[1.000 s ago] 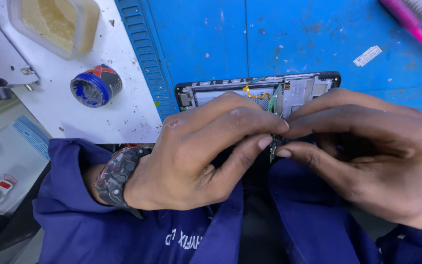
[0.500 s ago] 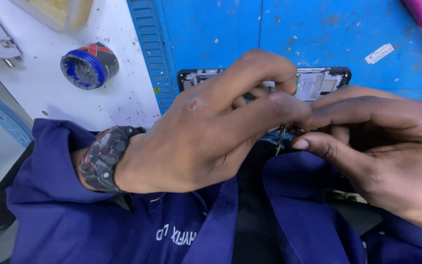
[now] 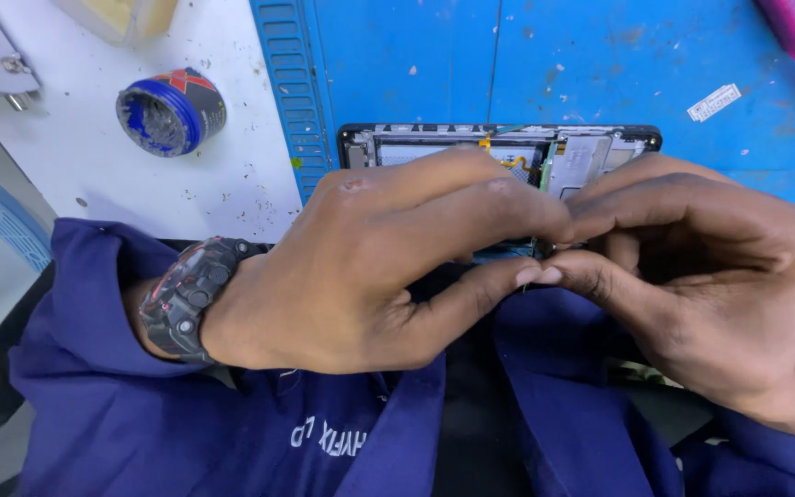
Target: Repairing a mobile phone by connecting internal components and ribbon cables to the motherboard.
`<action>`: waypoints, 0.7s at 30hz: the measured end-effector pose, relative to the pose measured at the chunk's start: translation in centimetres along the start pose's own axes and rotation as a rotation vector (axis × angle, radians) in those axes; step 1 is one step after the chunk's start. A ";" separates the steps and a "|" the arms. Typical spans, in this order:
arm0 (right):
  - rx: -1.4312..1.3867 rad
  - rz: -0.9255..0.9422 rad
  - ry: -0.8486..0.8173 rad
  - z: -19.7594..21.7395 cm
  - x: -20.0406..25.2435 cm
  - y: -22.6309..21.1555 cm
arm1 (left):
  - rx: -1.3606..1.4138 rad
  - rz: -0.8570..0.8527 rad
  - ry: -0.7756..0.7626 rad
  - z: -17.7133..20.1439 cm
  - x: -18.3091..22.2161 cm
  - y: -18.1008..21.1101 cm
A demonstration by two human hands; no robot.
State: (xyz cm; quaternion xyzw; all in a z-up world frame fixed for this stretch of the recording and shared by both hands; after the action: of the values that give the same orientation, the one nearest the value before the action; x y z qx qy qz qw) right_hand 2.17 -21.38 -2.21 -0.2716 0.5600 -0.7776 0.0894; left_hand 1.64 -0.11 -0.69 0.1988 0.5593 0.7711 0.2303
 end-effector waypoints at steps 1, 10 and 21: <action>-0.025 0.000 0.001 0.0 -0.1 0.0 | 0.034 0.010 0.019 0.0 -0.2 0.2; -0.084 0.050 0.024 1.0 -0.6 0.3 | -0.006 0.024 -0.025 0.3 -2.0 0.8; -0.171 -0.001 -0.049 1.6 -0.4 1.9 | -0.048 0.086 0.006 0.0 -3.5 0.8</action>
State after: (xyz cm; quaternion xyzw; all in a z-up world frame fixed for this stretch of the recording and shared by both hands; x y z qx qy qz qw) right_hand 3.03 -23.23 -3.69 -0.2976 0.6220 -0.7199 0.0793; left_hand 4.36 -2.36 -0.11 0.2147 0.5325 0.7940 0.1998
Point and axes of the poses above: each hand's wrist, its own x-axis away from the middle knuckle, its own z-axis out of the back of the hand, y = z × x, the point moved 2 cm from there along -x, towards the middle knuckle, and after that the axes turned 1 degree about -y, right-handed, at the moved point
